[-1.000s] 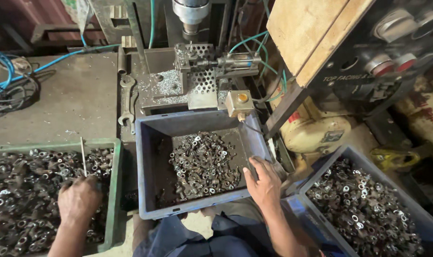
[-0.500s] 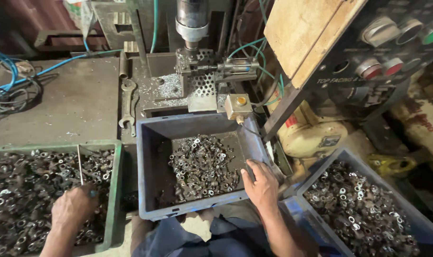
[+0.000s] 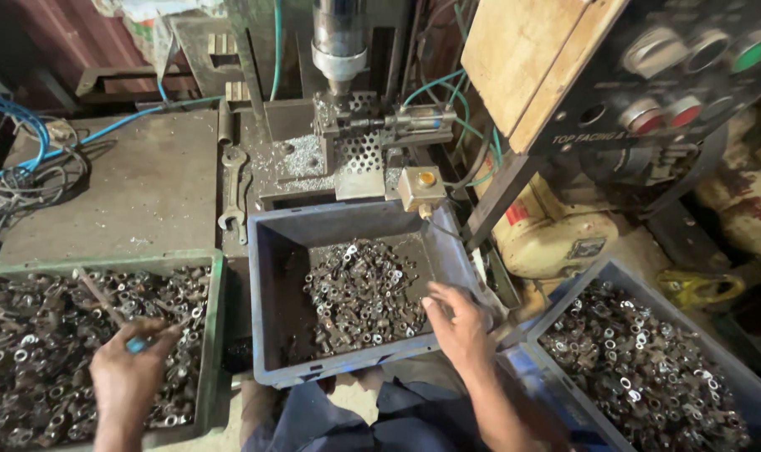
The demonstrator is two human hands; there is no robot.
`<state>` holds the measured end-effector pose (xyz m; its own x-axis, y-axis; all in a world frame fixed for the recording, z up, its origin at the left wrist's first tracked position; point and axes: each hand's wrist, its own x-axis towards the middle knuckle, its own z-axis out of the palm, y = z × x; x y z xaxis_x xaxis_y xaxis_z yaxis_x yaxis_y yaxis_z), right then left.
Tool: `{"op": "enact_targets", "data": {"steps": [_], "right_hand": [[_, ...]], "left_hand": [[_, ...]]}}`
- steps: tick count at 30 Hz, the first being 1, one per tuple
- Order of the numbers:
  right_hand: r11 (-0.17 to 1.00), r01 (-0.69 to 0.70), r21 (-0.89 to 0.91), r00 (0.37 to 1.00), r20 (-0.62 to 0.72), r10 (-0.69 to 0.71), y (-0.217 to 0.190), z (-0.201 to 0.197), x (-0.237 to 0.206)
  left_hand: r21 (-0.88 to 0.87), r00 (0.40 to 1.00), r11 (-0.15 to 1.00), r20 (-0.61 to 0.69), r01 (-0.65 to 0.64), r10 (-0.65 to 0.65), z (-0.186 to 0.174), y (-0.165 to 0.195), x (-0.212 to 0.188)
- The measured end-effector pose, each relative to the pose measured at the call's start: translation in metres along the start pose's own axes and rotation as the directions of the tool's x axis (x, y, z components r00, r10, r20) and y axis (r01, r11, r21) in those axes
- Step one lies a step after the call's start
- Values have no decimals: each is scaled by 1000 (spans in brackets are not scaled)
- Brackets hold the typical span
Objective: The person picks small metal fittings from a bin and loads one into the fixture of a benchtop drilling/tapping machine, then operates the machine lever to machine the part. The finished part drops into a collection bin, and the person uses a small hand tool to rearrange parts in the bins between cycles.
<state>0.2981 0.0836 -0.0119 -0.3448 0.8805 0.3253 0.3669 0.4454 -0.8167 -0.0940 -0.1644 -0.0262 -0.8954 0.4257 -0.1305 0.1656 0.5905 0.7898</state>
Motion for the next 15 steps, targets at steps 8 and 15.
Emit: {"op": "enact_targets", "data": {"steps": [8, 15], "right_hand": [[721, -328, 611, 880, 475, -3, -48, 77, -11], [670, -329, 665, 903, 428, 19, -21, 74, -19]], "left_hand": [[-581, 923, 810, 263, -80, 280, 101, 114, -102], [-651, 857, 757, 362, -48, 367, 143, 119, -118]]}}
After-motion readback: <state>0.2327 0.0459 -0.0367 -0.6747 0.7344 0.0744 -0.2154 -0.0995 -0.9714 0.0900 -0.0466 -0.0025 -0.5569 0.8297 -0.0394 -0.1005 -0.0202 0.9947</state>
